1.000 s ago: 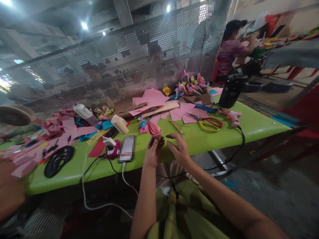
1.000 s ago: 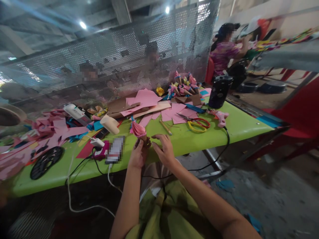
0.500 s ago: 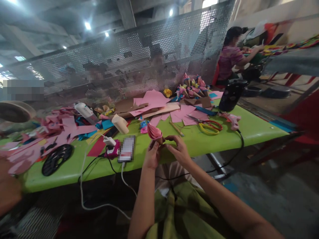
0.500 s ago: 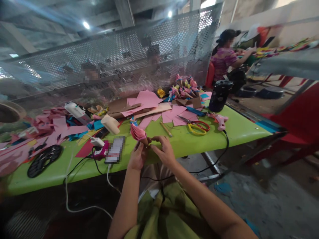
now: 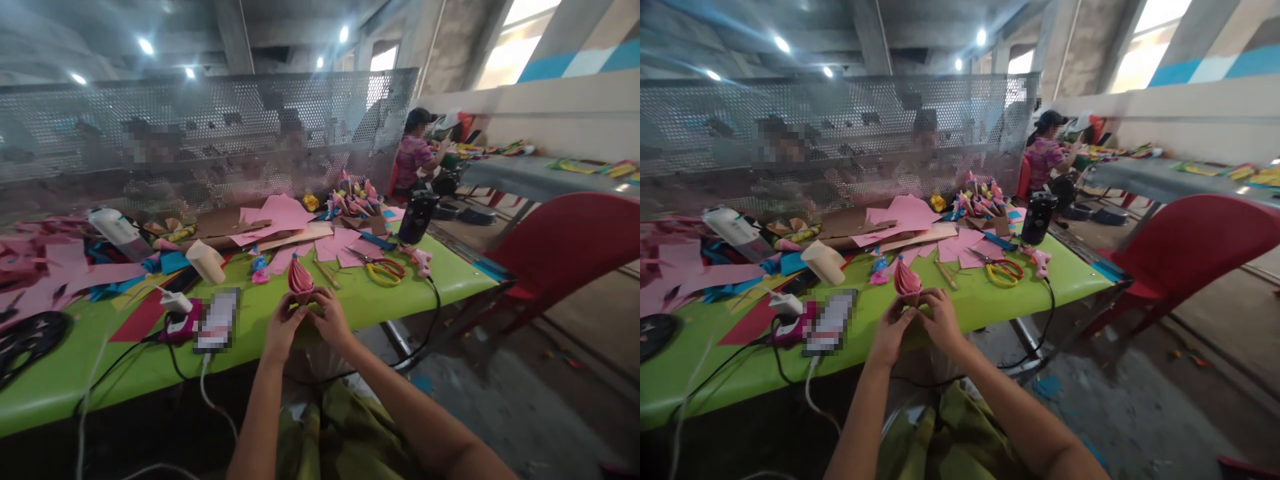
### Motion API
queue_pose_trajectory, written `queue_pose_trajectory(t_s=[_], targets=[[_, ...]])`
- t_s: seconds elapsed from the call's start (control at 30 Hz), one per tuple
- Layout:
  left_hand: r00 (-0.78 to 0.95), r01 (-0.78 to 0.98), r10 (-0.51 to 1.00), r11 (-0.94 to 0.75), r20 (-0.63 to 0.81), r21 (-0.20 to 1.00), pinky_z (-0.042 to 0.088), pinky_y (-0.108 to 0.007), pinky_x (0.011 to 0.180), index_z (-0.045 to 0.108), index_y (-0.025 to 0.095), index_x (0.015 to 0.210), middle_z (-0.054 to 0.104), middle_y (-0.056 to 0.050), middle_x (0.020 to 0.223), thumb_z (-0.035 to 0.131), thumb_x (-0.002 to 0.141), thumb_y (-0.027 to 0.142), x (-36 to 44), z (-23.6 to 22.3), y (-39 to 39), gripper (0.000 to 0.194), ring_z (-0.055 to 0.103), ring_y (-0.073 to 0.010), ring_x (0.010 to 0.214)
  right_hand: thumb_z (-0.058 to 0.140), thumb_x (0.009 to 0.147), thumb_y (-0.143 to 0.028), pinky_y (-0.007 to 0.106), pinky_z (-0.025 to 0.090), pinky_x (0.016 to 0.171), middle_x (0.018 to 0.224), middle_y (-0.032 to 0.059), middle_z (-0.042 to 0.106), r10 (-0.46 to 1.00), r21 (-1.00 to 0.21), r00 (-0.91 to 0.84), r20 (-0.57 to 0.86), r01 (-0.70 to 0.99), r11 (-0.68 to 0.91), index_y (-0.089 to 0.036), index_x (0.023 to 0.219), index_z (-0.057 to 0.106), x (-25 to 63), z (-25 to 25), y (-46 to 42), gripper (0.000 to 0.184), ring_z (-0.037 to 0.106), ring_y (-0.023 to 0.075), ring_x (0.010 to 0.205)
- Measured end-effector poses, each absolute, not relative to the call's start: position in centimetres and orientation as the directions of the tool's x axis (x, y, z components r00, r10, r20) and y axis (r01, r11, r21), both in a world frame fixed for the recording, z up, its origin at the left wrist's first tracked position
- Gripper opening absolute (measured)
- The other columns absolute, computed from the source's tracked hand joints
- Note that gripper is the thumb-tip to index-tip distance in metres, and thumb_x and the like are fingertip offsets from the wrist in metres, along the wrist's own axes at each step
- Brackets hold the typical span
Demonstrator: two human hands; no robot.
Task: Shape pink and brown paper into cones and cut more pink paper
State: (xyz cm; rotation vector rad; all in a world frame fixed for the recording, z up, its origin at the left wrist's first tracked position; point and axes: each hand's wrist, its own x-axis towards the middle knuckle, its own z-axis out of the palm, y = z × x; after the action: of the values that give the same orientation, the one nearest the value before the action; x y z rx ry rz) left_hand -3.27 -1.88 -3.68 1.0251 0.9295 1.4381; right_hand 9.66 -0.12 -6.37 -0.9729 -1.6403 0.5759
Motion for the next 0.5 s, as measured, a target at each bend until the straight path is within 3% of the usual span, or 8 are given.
queue_pose_trajectory(t_s=[0.13, 0.27, 0.5], targets=[[-0.096, -0.18, 0.986, -0.15, 0.134, 0.972, 0.051, -0.026, 0.075, 0.075, 0.021, 0.088, 0.075, -0.002, 0.088, 0.088, 0.062, 0.033, -3.1, -2.7, -1.4, 0.031, 0.066, -0.0162, 0.079, 0.066, 0.087, -0.021, 0.038, 0.049, 0.088, 0.103, 0.0082, 0.068, 0.84, -0.787, -0.086, 0.535, 0.31, 0.533, -0.022, 0.09, 0.073, 9.5, -6.4, 0.0, 0.007, 0.06, 0.0244, 0.101], [-0.153, -0.211, 0.982, -0.146, 0.115, 0.967, 0.049, -0.026, 0.07, 0.076, 0.019, 0.081, 0.074, -0.001, 0.08, 0.089, 0.059, 0.036, -2.8, -1.0, 0.0, 0.031, 0.062, -0.0159, 0.073, 0.067, 0.091, -0.03, 0.036, 0.048, 0.083, 0.093, 0.0071, 0.07, 0.847, -0.79, -0.123, 0.516, 0.315, 0.527, -0.021, 0.081, 0.07, 9.4, -6.2, -0.3, 0.014, 0.061, 0.0226, 0.091], [-0.085, -0.123, 0.973, -0.224, 0.214, 0.967, 0.048, -0.029, 0.077, 0.077, 0.019, 0.081, 0.075, -0.002, 0.08, 0.086, 0.064, 0.035, -0.5, 3.0, 5.2, 0.025, 0.062, -0.0171, 0.076, 0.065, 0.092, -0.032, 0.032, 0.046, 0.077, 0.079, 0.0028, 0.068, 0.86, -0.841, -0.189, 0.473, 0.193, 0.505, -0.02, 0.076, 0.066, 10.1, -5.7, -0.8, 0.02, 0.063, 0.0193, 0.082]])
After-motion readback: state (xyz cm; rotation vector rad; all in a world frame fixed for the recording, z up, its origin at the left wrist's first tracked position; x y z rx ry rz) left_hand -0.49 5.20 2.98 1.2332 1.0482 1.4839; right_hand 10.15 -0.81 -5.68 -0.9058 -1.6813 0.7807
